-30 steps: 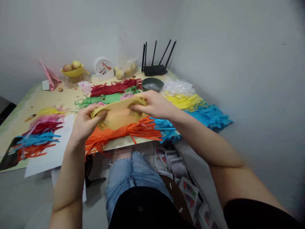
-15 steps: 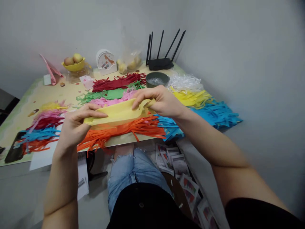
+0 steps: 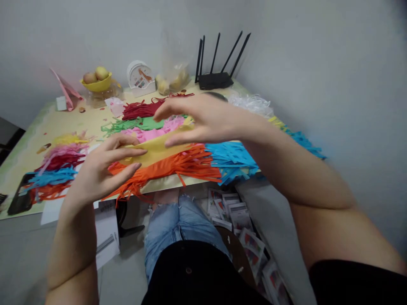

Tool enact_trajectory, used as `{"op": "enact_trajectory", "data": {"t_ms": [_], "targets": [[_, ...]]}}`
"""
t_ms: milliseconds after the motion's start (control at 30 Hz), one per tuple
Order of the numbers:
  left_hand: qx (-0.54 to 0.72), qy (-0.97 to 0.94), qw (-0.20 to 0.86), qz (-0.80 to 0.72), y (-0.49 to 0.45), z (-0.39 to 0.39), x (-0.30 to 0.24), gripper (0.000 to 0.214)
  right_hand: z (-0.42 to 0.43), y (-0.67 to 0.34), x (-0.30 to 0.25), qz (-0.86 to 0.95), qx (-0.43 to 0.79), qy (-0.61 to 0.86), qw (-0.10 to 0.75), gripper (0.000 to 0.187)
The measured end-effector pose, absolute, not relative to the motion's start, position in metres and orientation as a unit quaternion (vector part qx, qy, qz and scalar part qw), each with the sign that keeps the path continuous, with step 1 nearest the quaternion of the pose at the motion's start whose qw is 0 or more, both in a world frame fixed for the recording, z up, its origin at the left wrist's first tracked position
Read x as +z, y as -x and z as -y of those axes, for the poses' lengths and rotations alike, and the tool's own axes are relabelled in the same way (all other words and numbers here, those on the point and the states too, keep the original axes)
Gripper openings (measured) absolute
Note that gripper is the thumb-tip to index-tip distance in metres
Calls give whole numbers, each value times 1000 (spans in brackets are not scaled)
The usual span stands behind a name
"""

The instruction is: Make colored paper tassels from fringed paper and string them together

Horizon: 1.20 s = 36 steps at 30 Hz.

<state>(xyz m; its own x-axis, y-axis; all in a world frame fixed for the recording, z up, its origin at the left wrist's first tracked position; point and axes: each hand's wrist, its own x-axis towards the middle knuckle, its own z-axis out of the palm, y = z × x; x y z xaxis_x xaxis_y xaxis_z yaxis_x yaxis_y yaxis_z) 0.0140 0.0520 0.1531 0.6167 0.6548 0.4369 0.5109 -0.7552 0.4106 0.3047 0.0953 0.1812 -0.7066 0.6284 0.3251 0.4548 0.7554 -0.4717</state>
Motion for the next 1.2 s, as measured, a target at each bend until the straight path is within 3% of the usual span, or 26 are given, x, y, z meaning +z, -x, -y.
{"op": "enact_trajectory", "data": {"t_ms": [133,200,300,467,700,900,1200], "targets": [[278,-890,132,-336,-15,-49,153,15,-98,-280,180,925,136,342,93,16],[287,-883,144,-343,-16,-53,155,15,-96,-274,182,924,111,362,50,14],[303,-867,193,-346,-27,-68,156,27,-88,-268,190,930,78,360,14,15],[199,-871,291,-342,-47,-96,149,37,-81,-269,199,931,84,356,0,14],[309,-813,290,-400,-45,-89,140,40,-95,-300,169,890,240,339,188,15],[397,-716,365,-444,-40,-78,129,24,-82,-302,136,789,318,377,367,14],[512,-630,396,-430,-27,-71,106,12,-75,-303,113,716,362,336,494,16]]}}
